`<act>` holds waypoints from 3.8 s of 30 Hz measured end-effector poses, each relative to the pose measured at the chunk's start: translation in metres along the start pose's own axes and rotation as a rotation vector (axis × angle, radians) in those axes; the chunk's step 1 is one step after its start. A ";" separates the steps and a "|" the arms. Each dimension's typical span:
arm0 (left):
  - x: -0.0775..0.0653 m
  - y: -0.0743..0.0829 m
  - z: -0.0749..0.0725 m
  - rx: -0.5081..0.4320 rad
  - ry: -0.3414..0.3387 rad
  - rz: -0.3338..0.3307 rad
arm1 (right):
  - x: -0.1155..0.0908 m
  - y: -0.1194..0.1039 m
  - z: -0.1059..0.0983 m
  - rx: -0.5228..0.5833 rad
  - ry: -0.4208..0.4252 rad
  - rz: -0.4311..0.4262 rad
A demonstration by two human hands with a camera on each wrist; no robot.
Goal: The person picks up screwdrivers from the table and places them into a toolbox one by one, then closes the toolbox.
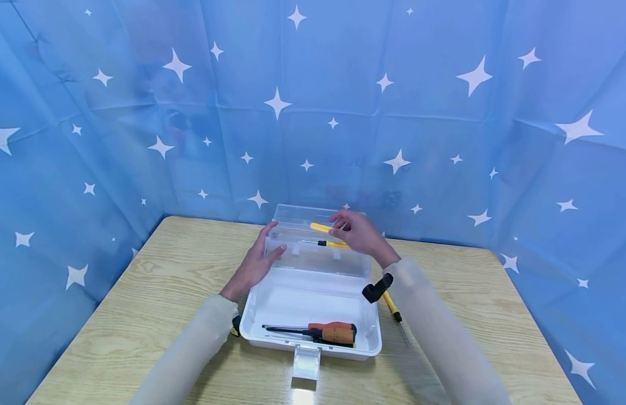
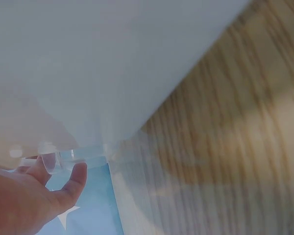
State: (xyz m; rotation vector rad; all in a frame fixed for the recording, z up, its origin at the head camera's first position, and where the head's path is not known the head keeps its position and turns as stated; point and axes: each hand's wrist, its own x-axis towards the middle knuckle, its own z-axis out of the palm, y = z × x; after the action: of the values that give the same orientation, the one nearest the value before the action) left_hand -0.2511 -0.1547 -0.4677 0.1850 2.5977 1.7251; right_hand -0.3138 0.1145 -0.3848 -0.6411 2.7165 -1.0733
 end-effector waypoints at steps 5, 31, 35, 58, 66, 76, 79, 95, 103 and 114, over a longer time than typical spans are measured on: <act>0.000 -0.001 0.000 0.004 0.005 -0.010 | -0.001 -0.001 0.003 -0.010 0.003 -0.012; -0.002 0.001 0.001 -0.008 0.007 0.005 | -0.011 0.003 0.011 0.019 -0.053 -0.067; -0.002 0.001 0.001 -0.008 0.003 -0.002 | -0.011 0.004 0.011 0.016 -0.059 -0.049; -0.002 0.003 0.002 -0.011 -0.003 -0.028 | -0.016 0.004 0.009 0.050 -0.046 -0.056; -0.003 0.002 0.002 -0.014 0.002 -0.011 | -0.016 0.003 0.010 0.041 -0.008 -0.034; -0.002 -0.001 0.002 -0.003 0.003 -0.010 | -0.019 0.004 0.008 0.047 0.007 -0.019; -0.002 -0.001 0.002 -0.003 0.003 -0.009 | -0.019 0.002 0.006 0.059 0.008 -0.013; -0.001 -0.001 0.001 0.001 0.002 0.006 | -0.023 0.009 -0.005 0.161 0.014 -0.042; -0.002 0.001 0.001 -0.012 0.000 0.001 | -0.029 0.009 -0.010 0.192 0.028 -0.052; -0.001 -0.002 0.001 -0.017 0.003 -0.011 | -0.039 0.012 -0.018 0.224 0.094 -0.065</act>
State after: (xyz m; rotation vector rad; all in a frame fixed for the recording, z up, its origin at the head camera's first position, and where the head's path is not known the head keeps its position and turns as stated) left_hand -0.2507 -0.1549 -0.4703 0.1683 2.5805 1.7444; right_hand -0.2878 0.1511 -0.3803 -0.6610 2.6135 -1.4317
